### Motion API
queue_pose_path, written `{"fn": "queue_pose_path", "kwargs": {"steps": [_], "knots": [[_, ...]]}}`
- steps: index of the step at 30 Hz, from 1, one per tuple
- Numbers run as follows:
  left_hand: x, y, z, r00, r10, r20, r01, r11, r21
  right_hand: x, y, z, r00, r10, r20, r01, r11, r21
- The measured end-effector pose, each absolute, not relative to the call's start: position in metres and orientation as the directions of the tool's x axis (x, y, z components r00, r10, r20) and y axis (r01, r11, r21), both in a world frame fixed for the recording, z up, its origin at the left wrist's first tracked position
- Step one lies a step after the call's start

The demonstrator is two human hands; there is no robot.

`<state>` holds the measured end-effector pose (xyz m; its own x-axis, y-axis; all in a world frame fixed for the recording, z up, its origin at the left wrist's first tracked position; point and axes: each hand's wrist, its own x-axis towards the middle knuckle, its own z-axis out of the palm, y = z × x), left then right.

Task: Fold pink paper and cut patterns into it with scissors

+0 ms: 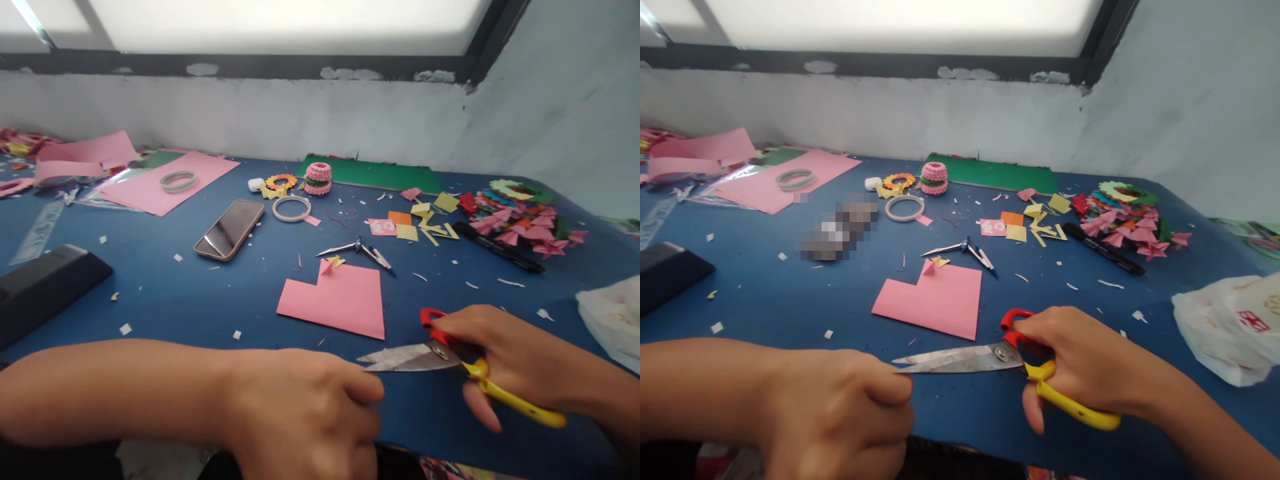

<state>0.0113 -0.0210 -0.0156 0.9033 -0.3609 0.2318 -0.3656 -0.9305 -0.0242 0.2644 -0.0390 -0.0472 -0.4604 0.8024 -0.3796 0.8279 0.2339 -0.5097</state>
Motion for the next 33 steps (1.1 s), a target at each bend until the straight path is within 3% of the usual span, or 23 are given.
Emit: {"fn": "queue_pose_path", "kwargs": {"steps": [18,33], "knots": [[0.012,-0.022,-0.019,0.877,-0.339,0.340,-0.336,-0.939,-0.071,0.260,-0.043,-0.042,-0.488,0.773,-0.405,0.809,0.226,-0.543],[0.012,-0.022,-0.017,0.915,-0.355,0.194,-0.356,-0.934,-0.028,0.256,-0.043,-0.037,-0.542,0.780,-0.314,0.757,0.291,-0.585]]}}
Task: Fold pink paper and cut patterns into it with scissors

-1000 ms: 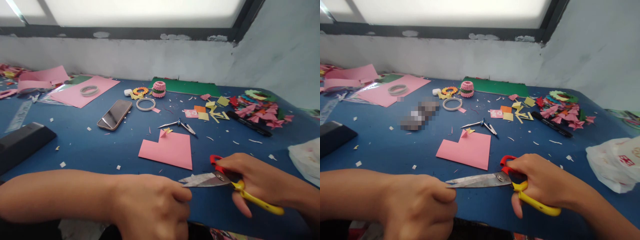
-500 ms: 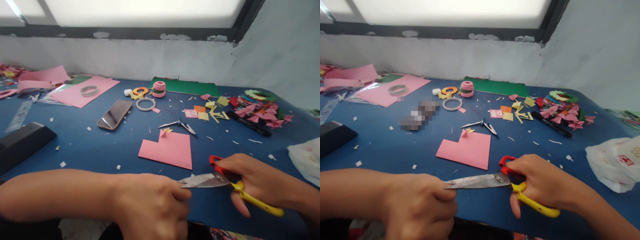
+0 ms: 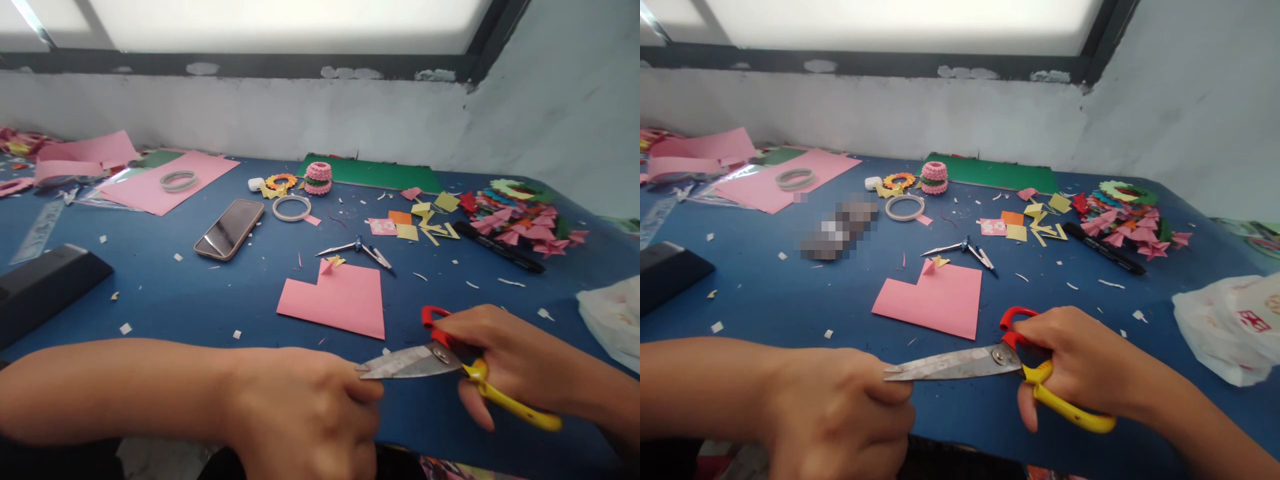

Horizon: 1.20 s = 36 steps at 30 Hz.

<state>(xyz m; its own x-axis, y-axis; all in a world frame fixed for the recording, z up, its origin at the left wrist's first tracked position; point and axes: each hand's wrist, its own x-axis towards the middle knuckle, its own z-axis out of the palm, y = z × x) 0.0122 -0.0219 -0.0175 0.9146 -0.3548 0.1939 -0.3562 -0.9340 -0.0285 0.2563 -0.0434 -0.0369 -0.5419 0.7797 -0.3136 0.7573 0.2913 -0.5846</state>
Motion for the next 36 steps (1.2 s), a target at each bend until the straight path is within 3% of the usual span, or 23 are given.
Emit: {"fn": "queue_pose_path", "kwargs": {"steps": [17,26,33,36], "knots": [[0.0123,-0.0218,-0.0154,0.915,-0.376,0.147,-0.377,-0.926,-0.027,0.2611,-0.0408,-0.0406,-0.477,0.825,-0.302,0.783,0.243,-0.572],[0.0089,-0.0211,-0.0178,0.862,-0.345,0.373,-0.328,-0.938,-0.110,0.2611,-0.0403,-0.0396,-0.405,0.867,-0.291,0.856,0.247,-0.455],[0.0107,-0.0204,-0.0158,0.890,-0.373,0.263,-0.365,-0.927,-0.082,0.2587,-0.0402,-0.0362,-0.380,0.867,-0.323,0.880,0.230,-0.416],[0.0101,-0.0208,-0.0160,0.879,-0.353,0.322,-0.339,-0.936,-0.100,0.2575,-0.0403,-0.0350,-0.398,0.849,-0.347,0.871,0.231,-0.434]]}}
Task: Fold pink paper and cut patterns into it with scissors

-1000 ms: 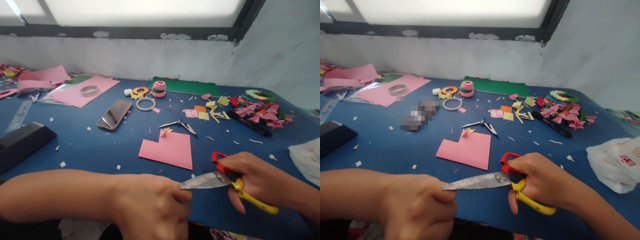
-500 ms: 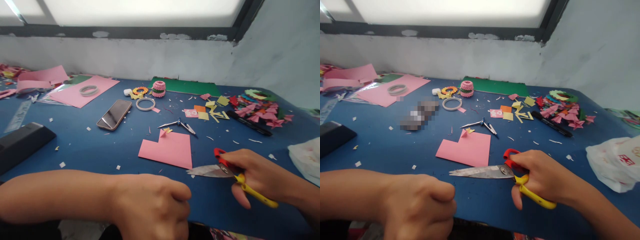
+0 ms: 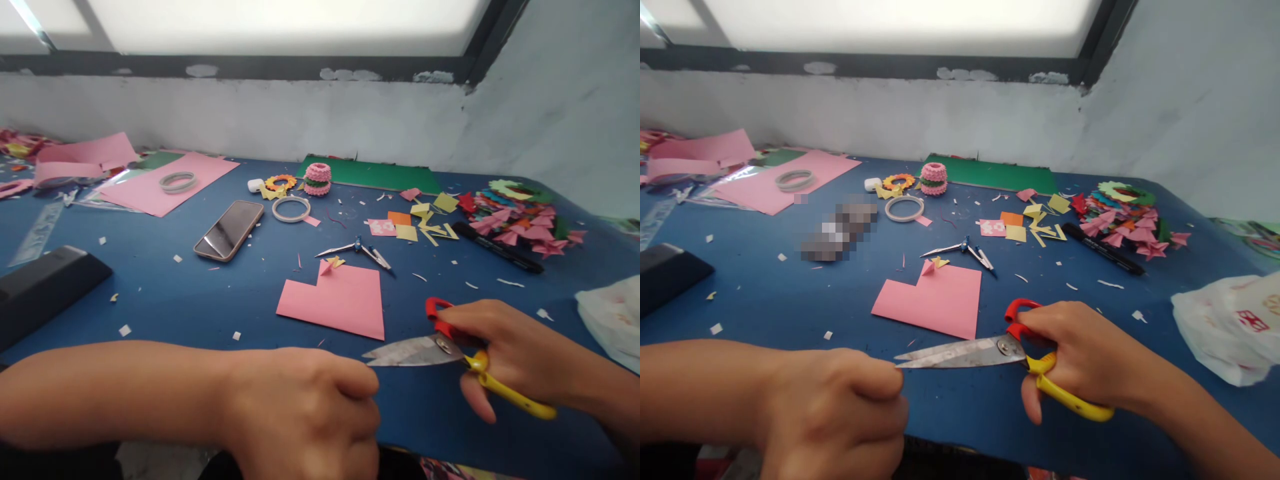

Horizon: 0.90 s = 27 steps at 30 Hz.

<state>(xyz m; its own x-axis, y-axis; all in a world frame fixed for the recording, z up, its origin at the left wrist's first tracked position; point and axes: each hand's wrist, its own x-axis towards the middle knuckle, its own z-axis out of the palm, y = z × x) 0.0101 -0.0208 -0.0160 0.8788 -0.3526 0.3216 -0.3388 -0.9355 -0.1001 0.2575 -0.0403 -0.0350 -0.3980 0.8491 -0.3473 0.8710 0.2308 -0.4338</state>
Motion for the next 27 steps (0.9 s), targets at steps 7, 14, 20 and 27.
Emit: {"fn": "queue_pose_path", "kwargs": {"steps": [7,14,20,27], "knots": [[0.010,-0.020,-0.018,0.858,-0.334,0.391,-0.313,-0.942,-0.117,0.264,-0.041,-0.044,-0.413,0.854,-0.315,0.842,0.228,-0.488],[0.010,-0.021,-0.022,0.847,-0.279,0.452,-0.268,-0.959,-0.091,0.263,-0.040,-0.041,-0.448,0.841,-0.305,0.821,0.252,-0.513],[0.011,-0.019,-0.023,0.839,-0.296,0.458,-0.297,-0.952,-0.071,0.264,-0.042,-0.041,-0.473,0.845,-0.252,0.780,0.268,-0.565],[0.011,-0.021,-0.024,0.853,-0.267,0.448,-0.274,-0.960,-0.050,0.268,-0.042,-0.047,-0.476,0.862,-0.173,0.770,0.314,-0.555]]}}
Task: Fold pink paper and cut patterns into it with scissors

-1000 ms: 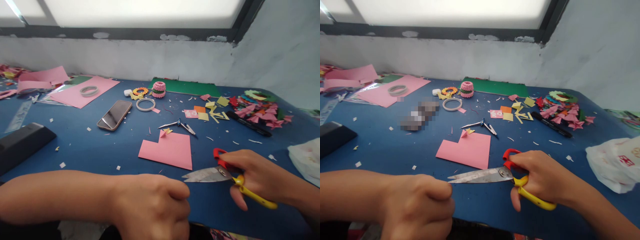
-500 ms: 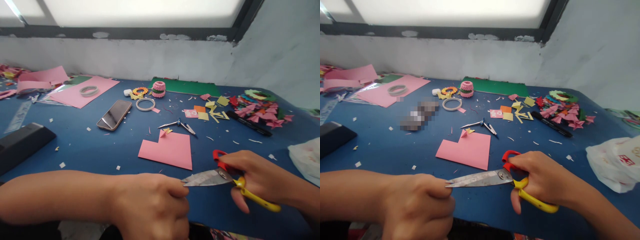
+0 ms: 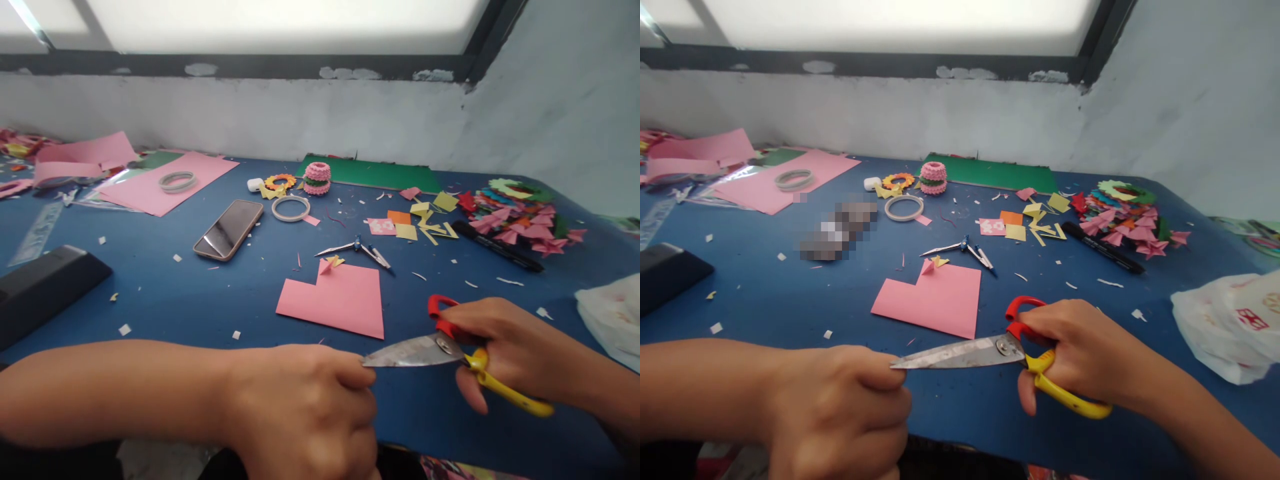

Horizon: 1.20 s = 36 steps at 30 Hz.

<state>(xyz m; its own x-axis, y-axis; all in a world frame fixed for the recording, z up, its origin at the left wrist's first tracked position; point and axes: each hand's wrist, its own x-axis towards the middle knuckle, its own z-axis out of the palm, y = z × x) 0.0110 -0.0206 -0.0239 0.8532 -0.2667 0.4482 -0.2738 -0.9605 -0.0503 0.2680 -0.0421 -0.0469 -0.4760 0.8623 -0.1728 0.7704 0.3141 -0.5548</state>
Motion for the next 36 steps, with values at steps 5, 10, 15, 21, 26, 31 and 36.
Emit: {"fn": "queue_pose_path", "kwargs": {"steps": [5,10,15,21,26,31,36], "knots": [[0.012,-0.019,-0.022,0.861,-0.275,0.428,-0.285,-0.958,-0.042,0.269,-0.042,-0.049,-0.468,0.871,-0.151,0.779,0.326,-0.535],[0.013,-0.020,-0.021,0.866,-0.269,0.421,-0.307,-0.952,0.022,0.271,-0.039,-0.051,-0.438,0.892,-0.112,0.816,0.342,-0.466],[0.017,-0.014,-0.022,0.850,-0.105,0.515,-0.188,-0.976,0.111,0.273,-0.032,-0.056,-0.359,0.929,-0.087,0.866,0.297,-0.402],[0.020,0.009,-0.021,0.897,0.114,0.428,-0.064,-0.923,0.380,0.273,-0.027,-0.057,-0.301,0.946,-0.117,0.885,0.232,-0.404],[0.015,0.014,-0.024,0.919,0.232,0.319,0.004,-0.814,0.581,0.269,-0.027,-0.056,-0.302,0.944,-0.133,0.884,0.226,-0.408],[0.014,0.008,-0.022,0.941,0.331,0.074,0.141,-0.578,0.804,0.268,-0.029,-0.060,-0.344,0.939,0.023,0.853,0.323,-0.411],[0.017,0.006,-0.014,0.959,0.265,-0.096,0.198,-0.391,0.899,0.270,-0.032,-0.059,-0.420,0.849,0.320,0.820,0.506,-0.266]]}}
